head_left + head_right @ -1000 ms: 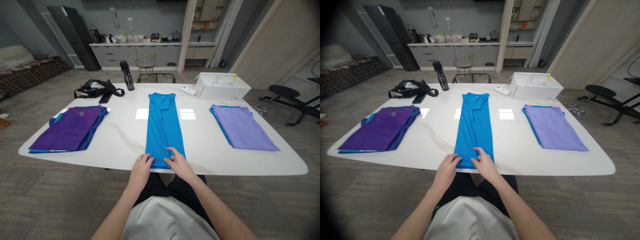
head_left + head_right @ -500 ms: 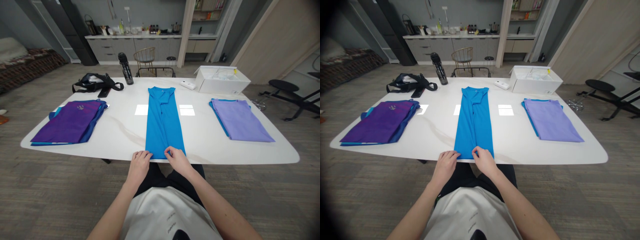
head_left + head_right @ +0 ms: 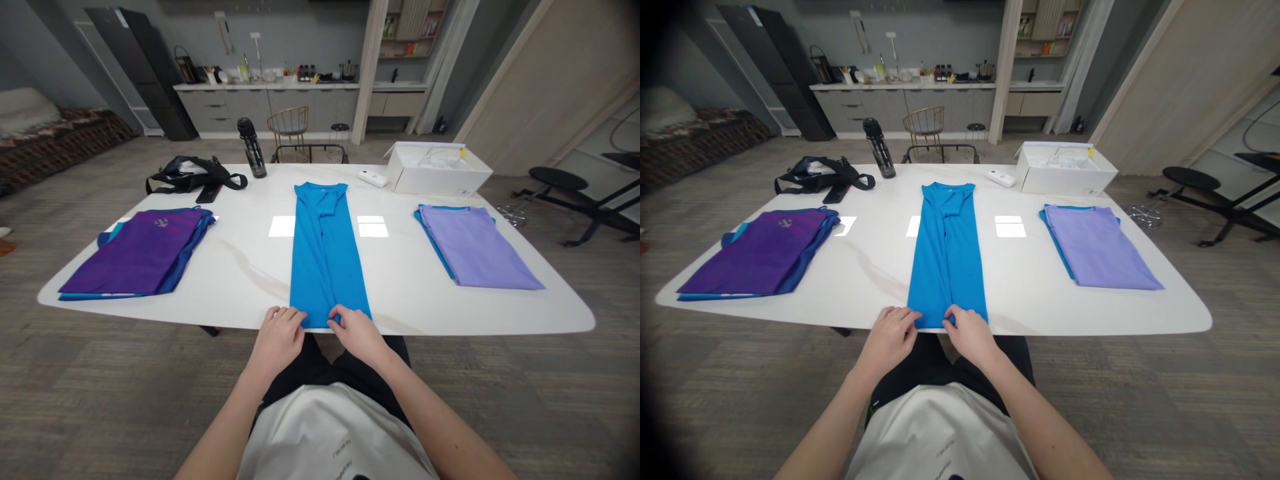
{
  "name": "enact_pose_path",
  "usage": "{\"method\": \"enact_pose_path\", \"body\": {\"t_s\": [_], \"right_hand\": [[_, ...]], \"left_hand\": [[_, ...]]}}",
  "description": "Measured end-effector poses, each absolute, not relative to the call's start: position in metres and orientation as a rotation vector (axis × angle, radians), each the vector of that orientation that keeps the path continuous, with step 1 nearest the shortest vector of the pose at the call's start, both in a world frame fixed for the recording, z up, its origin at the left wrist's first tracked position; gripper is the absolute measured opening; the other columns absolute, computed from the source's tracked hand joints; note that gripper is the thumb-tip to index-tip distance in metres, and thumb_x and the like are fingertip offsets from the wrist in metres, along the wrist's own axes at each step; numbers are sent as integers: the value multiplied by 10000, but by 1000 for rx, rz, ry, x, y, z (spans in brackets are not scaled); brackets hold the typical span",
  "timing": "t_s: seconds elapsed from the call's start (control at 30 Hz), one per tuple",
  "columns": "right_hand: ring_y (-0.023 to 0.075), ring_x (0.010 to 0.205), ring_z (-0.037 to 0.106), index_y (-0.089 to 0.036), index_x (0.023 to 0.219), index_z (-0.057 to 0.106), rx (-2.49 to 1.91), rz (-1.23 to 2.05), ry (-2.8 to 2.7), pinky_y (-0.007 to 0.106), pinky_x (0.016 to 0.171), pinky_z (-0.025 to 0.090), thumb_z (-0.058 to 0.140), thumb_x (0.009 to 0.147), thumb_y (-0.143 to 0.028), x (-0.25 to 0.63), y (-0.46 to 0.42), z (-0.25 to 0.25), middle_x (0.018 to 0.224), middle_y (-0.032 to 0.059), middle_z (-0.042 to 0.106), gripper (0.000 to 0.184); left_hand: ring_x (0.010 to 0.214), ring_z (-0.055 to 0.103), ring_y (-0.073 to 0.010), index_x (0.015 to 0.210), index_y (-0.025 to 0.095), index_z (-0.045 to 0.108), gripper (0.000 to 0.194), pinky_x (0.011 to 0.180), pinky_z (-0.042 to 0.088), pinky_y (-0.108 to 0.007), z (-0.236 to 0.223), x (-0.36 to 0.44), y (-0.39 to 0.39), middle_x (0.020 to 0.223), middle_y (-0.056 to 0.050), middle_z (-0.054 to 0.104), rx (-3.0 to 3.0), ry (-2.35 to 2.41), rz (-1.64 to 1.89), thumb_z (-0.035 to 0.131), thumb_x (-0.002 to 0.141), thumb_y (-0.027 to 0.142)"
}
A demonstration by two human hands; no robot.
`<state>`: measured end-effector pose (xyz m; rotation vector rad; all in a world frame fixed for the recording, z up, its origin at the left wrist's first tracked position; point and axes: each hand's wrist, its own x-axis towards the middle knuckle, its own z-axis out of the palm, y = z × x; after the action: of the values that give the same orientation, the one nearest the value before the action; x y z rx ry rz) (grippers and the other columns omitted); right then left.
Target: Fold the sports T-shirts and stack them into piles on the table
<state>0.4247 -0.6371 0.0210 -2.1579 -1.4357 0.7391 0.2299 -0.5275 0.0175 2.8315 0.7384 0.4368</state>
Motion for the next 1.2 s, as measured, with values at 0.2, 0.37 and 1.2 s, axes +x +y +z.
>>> {"method": "enact_pose_path", "body": {"t_s": [0.2,0.37,1.2], "right_hand": [[216,704,653,-248,1014,719,-2149,783,-1408,277,633,361,594,961,-345,425,-639,24,661,11,674,167],[190,616,620,-244,1003,743,-2027,928,-1384,270,588,349,589,961,-381,433,-640,30,602,-7,652,210],[283,1527,295,-286,1601,327,-1869,323,-2040,588,1243,243,464,1047,-328,462,-601,-8,1640,57,357,573]], "left_hand": [[1202,617,-202,1313,198,599,385,1009,530,-353,19,291,-494,1319,-106,622,2636,680,573,375,1006,136],[1452,422,-328,1493,120,456,530,1153,407,-529,-10,339,-483,1553,-211,451,2784,787,477,439,1038,393],[1564,192,-293,1590,83,303,682,1258,233,-545,-26,305,-486,1666,-160,266,2968,686,249,457,1008,402]]}}
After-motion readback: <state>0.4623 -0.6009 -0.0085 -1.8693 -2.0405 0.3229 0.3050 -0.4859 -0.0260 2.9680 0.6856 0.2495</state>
